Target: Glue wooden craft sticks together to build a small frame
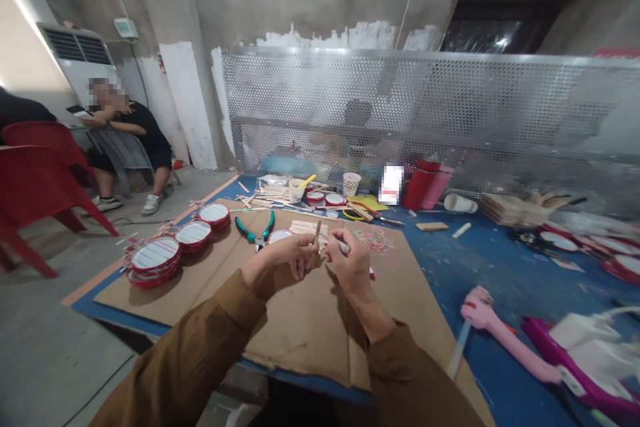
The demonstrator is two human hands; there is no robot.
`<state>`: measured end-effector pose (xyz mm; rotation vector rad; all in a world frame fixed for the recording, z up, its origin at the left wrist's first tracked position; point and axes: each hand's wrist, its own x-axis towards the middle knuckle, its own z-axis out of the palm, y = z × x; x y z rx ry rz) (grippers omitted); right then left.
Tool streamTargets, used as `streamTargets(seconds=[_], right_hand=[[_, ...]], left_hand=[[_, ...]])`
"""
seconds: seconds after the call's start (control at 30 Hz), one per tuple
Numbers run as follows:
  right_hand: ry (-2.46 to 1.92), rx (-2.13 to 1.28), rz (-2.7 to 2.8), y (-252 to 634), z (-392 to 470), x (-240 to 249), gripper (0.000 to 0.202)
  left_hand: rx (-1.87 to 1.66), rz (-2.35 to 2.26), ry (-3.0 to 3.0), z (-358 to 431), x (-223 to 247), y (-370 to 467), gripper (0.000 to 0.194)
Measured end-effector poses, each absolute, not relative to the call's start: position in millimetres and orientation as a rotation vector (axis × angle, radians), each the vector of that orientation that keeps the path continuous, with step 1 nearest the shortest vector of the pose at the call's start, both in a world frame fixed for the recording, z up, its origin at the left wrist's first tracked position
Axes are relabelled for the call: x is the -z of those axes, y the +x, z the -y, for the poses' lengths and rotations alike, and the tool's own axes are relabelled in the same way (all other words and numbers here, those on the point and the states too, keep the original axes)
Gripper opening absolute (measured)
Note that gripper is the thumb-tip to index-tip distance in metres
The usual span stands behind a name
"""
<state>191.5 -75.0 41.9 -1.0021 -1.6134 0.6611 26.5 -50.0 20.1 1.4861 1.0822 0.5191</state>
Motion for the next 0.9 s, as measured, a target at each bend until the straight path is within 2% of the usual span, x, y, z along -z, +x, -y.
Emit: streamTargets(seconds=[0.63,0.77,0.9], right_hand=[[-1.0,-0.645,1.706,188.8,77.8,-43.3,0.024],[-1.008,-0.666,1.718,189.1,78.3,-44.0,0.024],[-1.008,-0.679,1.684,189.6,78.0,-43.6,0.024]], left_hand=[[-0.509,-1.109,1.562,53.7,-24.4,26.3,0.017],[-0.543,-1.075,1.563,52.8,-20.1,24.6,0.023],[-0.533,-1.098,1.527,54.6,-24.1,26.3,0.016]])
